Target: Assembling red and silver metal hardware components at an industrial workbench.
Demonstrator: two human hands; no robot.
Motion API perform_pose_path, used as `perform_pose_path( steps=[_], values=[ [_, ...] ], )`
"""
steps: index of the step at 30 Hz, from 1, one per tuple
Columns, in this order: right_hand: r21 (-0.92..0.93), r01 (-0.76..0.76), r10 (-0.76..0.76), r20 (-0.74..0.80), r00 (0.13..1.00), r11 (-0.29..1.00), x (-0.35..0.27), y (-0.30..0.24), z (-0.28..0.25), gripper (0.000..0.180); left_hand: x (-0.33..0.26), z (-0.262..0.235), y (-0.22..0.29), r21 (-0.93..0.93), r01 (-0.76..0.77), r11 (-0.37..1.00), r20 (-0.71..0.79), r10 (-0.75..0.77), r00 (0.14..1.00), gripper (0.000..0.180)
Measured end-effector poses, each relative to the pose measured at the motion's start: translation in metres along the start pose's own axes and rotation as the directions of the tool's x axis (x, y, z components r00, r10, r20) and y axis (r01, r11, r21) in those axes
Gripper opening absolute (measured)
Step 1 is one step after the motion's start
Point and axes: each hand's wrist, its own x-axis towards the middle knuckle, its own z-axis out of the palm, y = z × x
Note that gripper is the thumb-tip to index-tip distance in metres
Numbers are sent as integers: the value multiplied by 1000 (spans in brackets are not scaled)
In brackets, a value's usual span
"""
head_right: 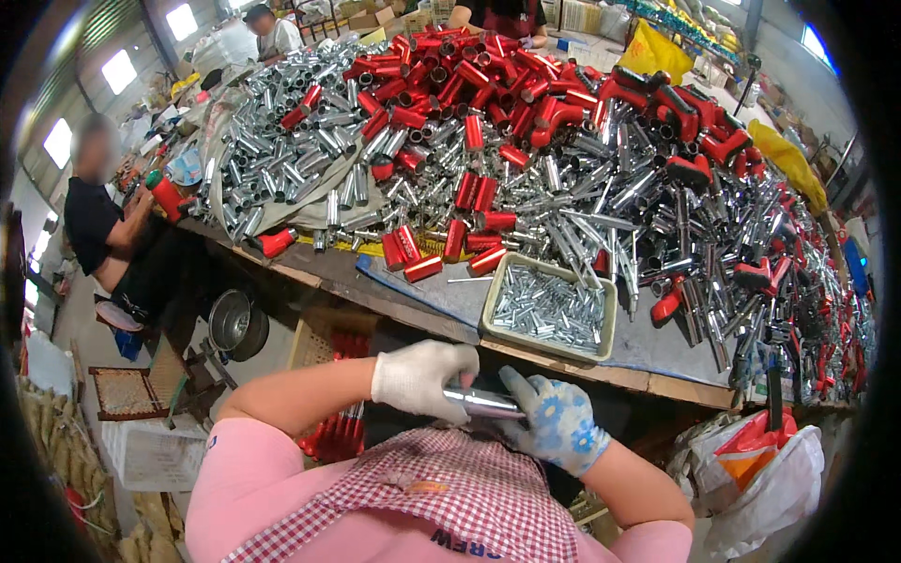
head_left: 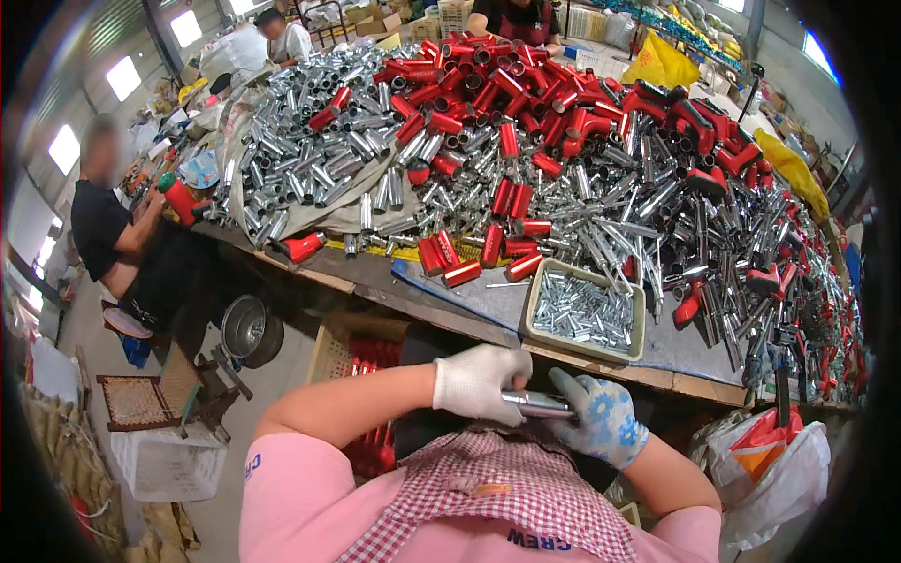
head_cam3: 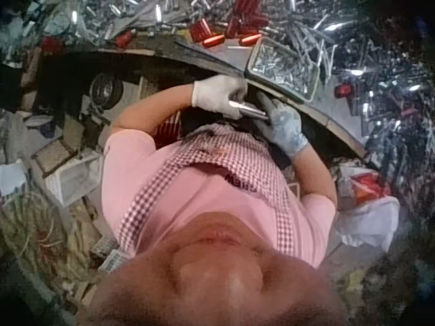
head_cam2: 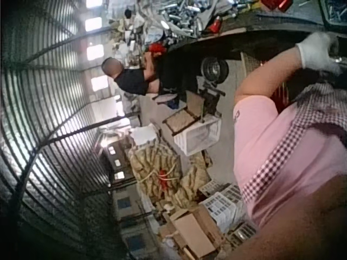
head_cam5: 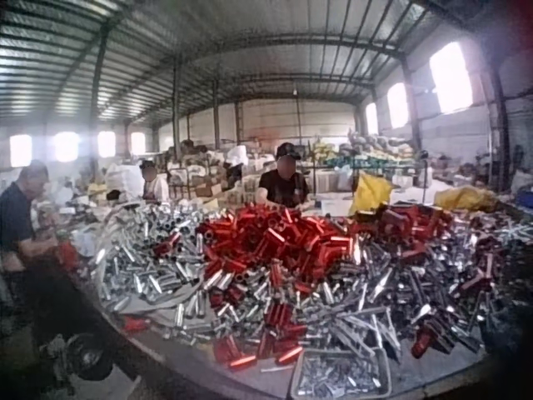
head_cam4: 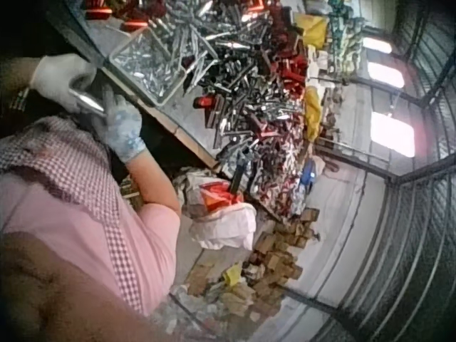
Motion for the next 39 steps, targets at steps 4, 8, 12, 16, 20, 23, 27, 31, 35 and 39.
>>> perform_pose_path(
  steps=[4, 8, 12, 16, 20, 23, 27, 31, 35, 39],
  values=[
    [369, -168, 33, 346, 938, 914, 6, 4, 2, 54, 1, 18, -15, 115, -258, 959, -165, 275, 947, 37],
    [530, -261, 33, 400, 916, 807, 6, -1, 5, 53, -2, 12, -17, 162, -369, 915, -125, 390, 912, 33],
    [446, -348, 148, 423, 894, 824, 12, -20, -26, 56, 8, -24, -35, -116, -369, 922, 19, 373, 927, 41],
    [67, -306, 278, 269, 922, 950, 28, -47, -88, 52, 28, -79, -87, 246, 68, 967, -749, 146, 646, 44],
    [-225, -167, 235, 320, 918, 960, 50, -55, -129, 52, 36, -88, -133, 297, 648, 701, -768, -229, 599, 56],
    [-165, -169, 209, 267, 941, 972, 48, -62, -129, 52, 52, -81, -139, 420, 630, 654, -749, -142, 647, 47],
    [-91, -57, 77, 238, 968, 994, 52, -57, -124, 51, 55, -76, -150, 275, 477, 835, -861, -6, 508, 29],
    [-33, 48, -42, 181, 983, 998, 61, -58, -118, 50, 55, -75, -144, 110, 218, 970, -875, -9, 483, 21],
    [3, 130, -129, 111, 985, 992, 59, -49, -114, 49, 49, -56, -167, -172, -40, 984, -965, -160, 210, 24],
    [13, 185, -185, 33, 982, 983, 53, -44, -113, 48, 51, -44, -118, -592, -473, 653, -806, -479, 348, 36]
  ],
)
